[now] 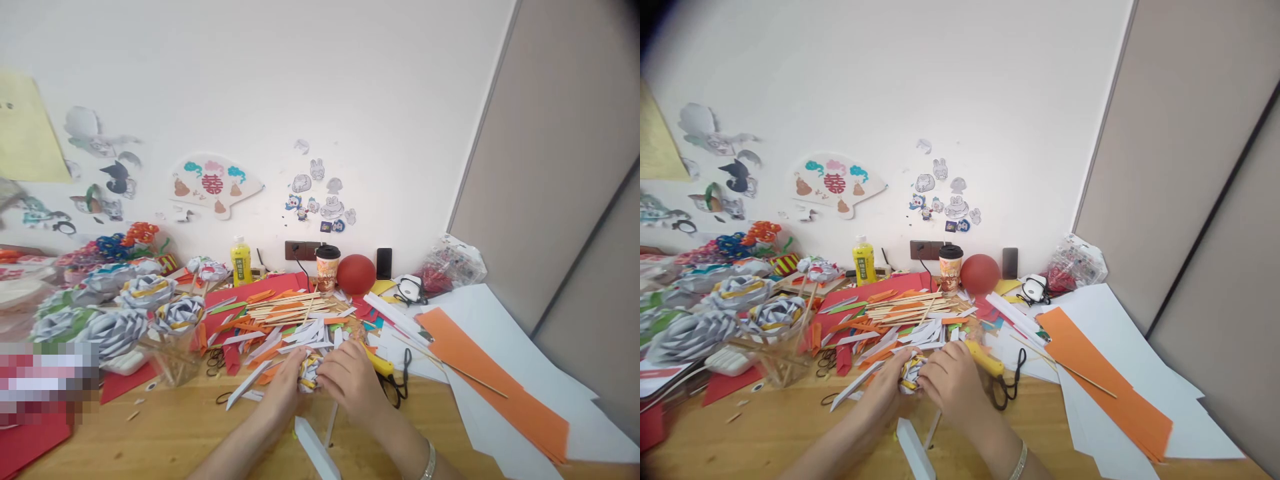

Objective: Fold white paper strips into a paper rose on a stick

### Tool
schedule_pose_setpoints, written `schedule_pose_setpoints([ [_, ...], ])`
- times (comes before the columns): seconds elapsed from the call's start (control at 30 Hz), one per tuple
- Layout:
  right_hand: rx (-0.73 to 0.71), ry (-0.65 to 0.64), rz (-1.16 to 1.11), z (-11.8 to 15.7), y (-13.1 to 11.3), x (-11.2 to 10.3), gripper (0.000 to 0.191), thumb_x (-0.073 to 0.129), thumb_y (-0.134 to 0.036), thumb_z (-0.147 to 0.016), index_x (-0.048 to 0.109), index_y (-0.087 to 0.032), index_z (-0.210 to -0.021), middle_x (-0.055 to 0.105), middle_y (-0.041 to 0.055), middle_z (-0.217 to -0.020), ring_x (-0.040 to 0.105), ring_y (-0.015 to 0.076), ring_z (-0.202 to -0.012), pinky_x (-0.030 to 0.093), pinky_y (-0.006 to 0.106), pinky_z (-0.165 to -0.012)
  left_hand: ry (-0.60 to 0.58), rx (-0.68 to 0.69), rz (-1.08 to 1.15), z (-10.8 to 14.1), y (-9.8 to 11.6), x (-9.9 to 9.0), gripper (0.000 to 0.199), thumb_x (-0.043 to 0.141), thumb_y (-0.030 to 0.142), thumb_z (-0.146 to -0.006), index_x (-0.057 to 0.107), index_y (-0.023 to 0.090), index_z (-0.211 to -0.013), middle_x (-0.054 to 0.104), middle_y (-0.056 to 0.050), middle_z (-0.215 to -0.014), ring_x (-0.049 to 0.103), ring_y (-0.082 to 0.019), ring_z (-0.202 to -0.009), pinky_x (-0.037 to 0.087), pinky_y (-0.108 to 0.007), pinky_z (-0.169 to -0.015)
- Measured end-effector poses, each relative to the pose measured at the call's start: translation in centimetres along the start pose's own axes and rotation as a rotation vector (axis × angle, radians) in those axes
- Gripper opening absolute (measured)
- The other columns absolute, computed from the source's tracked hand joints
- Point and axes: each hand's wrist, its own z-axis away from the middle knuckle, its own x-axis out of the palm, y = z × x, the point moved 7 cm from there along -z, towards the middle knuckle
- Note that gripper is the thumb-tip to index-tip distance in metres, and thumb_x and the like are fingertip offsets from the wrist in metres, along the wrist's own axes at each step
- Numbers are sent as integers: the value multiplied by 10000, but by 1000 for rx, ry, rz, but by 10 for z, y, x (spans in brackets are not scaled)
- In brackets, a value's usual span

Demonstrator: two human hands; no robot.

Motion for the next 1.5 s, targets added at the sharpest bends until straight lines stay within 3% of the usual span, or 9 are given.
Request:
schedule_pose_setpoints([
  [0.2,41,-4,68,0,-3,4,113,476,-164,-815,543,-188,-728,577,5,-713,430,154,-698,315,310,-661,-27,-35,24,-3,-13,2,292,341,275,-786,579,180,-925,616,-62,-1048,529,-194,-1038,413,-326,-910],
  [0.37,139,33,114,1,-2,5,115,484,-129,-748,484,-173,-641,541,9,-681,424,157,-703,313,310,-663,-19,-12,-62,-2,-2,2,246,332,288,-779,551,215,-862,616,-55,-1012,527,-167,-1035,396,-267,-928],
  [0.53,85,52,212,3,-9,8,131,461,-112,-752,466,-171,-635,533,9,-676,407,152,-678,304,310,-660,9,-56,9,1,4,2,237,339,347,-788,515,204,-858,590,-76,-1005,526,-182,-1004,398,-267,-909],
  [0.67,135,69,223,5,-6,9,129,465,-125,-745,454,-171,-625,521,10,-672,405,158,-691,302,323,-685,23,-29,29,3,10,1,196,360,336,-775,504,209,-816,584,-57,-903,544,-190,-920,425,-279,-859],
  [0.97,173,86,187,7,-2,10,151,468,-123,-746,453,-174,-604,504,1,-637,403,154,-673,299,320,-687,8,-10,30,1,13,2,163,362,294,-753,492,206,-795,566,-52,-875,529,-191,-916,426,-271,-837],
  [1.13,237,51,-22,4,0,7,104,481,-147,-783,523,-186,-696,553,5,-705,440,159,-713,314,309,-698,19,-9,15,1,12,-1,184,339,271,-764,503,206,-819,570,-53,-911,532,-181,-922,417,-267,-853],
  [1.3,361,4,-235,-1,9,4,132,554,-105,-740,528,-188,-641,545,-26,-647,481,135,-693,339,260,-674,-1,24,-6,-1,7,-2,202,331,273,-783,517,206,-823,582,-57,-928,529,-180,-947,413,-271,-866],
  [1.5,119,41,36,-1,-1,2,131,483,-144,-810,541,-189,-701,572,-4,-688,448,145,-678,304,304,-697,-16,34,-34,-2,3,0,209,316,240,-783,511,208,-851,590,-56,-942,530,-174,-962,421,-266,-858],
])
